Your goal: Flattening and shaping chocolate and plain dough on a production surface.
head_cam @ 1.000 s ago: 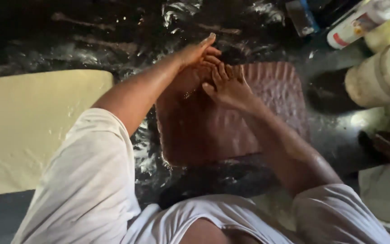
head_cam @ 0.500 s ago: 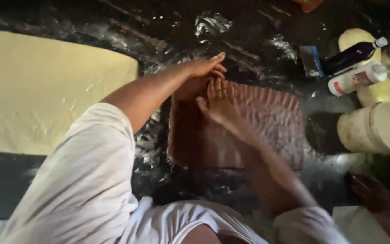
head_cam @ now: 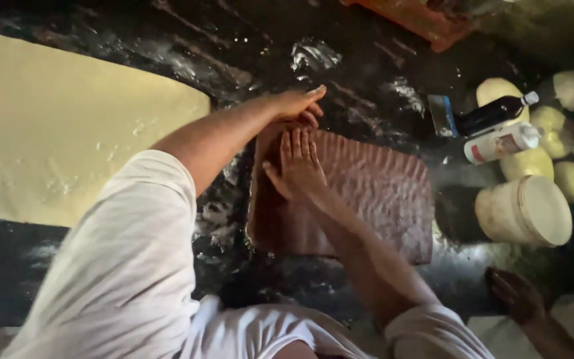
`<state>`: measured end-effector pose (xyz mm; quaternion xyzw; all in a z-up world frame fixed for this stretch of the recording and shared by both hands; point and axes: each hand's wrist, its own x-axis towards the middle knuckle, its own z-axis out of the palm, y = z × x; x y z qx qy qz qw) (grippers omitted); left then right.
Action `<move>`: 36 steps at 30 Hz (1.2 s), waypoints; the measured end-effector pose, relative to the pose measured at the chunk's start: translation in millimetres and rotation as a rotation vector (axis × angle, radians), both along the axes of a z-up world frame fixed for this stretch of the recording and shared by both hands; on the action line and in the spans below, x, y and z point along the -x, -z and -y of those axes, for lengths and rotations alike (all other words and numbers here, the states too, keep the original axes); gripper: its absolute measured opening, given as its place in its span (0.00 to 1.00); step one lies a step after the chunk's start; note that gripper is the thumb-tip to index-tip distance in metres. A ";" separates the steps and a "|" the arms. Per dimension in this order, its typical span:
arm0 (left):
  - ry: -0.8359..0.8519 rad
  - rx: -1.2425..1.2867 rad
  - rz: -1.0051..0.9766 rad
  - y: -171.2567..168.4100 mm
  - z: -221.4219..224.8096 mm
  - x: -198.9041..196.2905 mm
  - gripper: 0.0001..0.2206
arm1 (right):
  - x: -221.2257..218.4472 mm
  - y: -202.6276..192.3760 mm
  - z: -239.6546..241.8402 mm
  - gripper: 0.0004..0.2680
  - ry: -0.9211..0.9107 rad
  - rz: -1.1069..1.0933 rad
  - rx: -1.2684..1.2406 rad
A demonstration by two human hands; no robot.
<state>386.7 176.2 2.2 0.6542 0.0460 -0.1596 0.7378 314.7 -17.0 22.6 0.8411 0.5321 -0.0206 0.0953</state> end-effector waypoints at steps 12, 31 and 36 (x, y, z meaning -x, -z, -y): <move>0.083 -0.019 -0.070 -15.6 0.0 28.8 0.49 | 4.4 -68.6 -1.6 0.30 0.284 -0.529 -0.074; 0.278 0.090 0.030 -15.7 64.3 -48.3 0.51 | -51.4 -60.2 112.8 0.31 0.525 -0.304 -0.164; 0.175 0.012 -0.089 -27.9 87.2 -69.3 0.49 | -79.0 -51.2 128.3 0.32 0.468 -0.322 -0.128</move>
